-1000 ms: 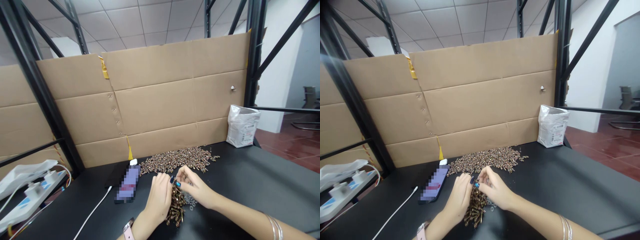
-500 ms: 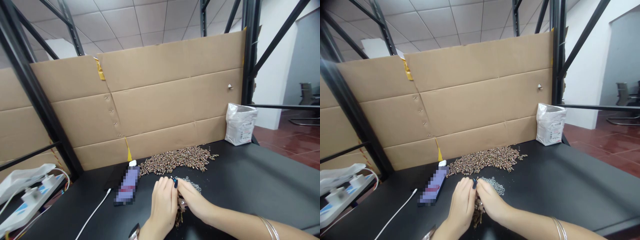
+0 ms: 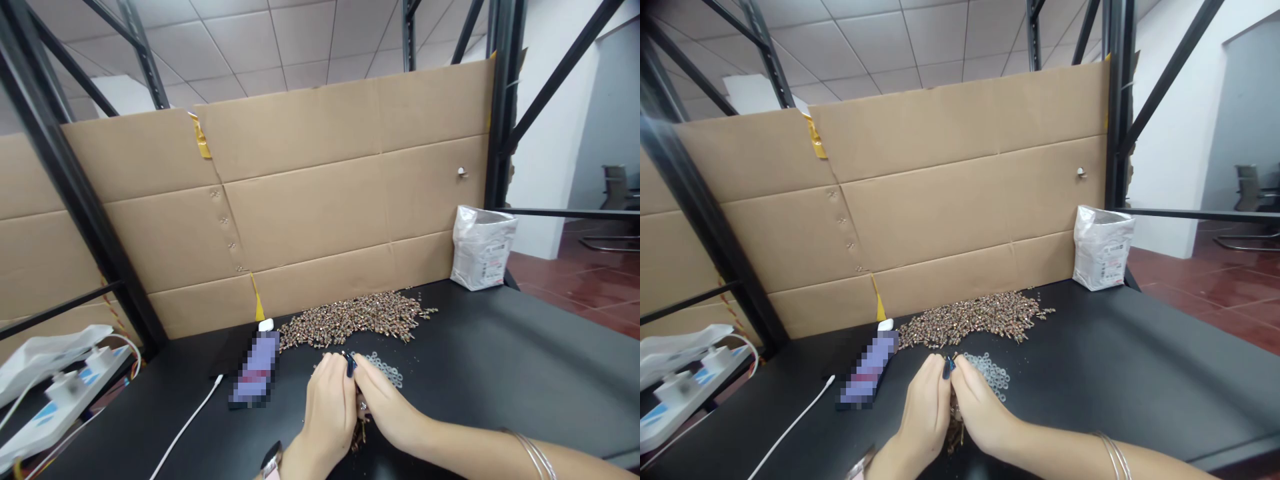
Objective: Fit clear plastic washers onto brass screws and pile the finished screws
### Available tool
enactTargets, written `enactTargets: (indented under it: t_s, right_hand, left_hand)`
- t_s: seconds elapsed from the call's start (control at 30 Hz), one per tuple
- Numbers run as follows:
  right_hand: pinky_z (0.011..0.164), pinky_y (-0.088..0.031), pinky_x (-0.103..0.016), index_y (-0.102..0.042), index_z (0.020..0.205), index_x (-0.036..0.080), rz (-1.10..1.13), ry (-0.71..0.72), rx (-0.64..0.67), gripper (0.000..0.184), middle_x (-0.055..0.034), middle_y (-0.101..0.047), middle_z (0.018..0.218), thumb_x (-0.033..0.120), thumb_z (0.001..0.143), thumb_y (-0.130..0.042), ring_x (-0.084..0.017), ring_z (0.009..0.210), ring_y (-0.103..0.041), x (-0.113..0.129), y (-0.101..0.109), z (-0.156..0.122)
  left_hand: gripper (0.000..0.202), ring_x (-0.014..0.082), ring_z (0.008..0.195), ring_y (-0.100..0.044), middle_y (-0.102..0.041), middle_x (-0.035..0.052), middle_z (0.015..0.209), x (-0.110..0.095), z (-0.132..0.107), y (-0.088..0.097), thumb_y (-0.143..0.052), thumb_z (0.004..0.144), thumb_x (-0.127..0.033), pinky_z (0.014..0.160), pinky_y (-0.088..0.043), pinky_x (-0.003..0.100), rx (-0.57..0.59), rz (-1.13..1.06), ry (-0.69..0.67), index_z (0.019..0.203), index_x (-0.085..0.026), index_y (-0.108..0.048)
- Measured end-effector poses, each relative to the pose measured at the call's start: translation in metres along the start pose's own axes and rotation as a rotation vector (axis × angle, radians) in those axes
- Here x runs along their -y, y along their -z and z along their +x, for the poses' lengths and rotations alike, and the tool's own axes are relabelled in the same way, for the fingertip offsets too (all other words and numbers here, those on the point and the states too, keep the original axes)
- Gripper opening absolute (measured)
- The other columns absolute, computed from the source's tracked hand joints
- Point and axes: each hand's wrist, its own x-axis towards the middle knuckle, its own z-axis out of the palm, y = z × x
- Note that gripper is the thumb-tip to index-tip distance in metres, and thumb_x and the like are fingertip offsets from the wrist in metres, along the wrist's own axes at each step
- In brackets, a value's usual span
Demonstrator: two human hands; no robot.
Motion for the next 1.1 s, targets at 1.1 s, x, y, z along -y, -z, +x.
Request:
enactTargets:
  t_s: [1.1]
  right_hand:
    - [0.055, -0.035, -0.031, -0.044, 0.084, 0.019, -0.993, 1.029, -0.029, 0.014, -0.0048, -0.049, 0.07, 0.012, 0.088, -0.032, -0.018, 0.063, -0.039, -0.001, 0.03, 0.035]
  left_hand:
    - [0.039, 0.0075, 0.05, -0.023, -0.029, -0.0067, 0.056, -0.001, 0.032, 0.034, -0.04, 0.08, -0.054, 0.049, -0.021, 0.021, 0.582, -1.133, 0.808, 0.063, -0.019, -0.036]
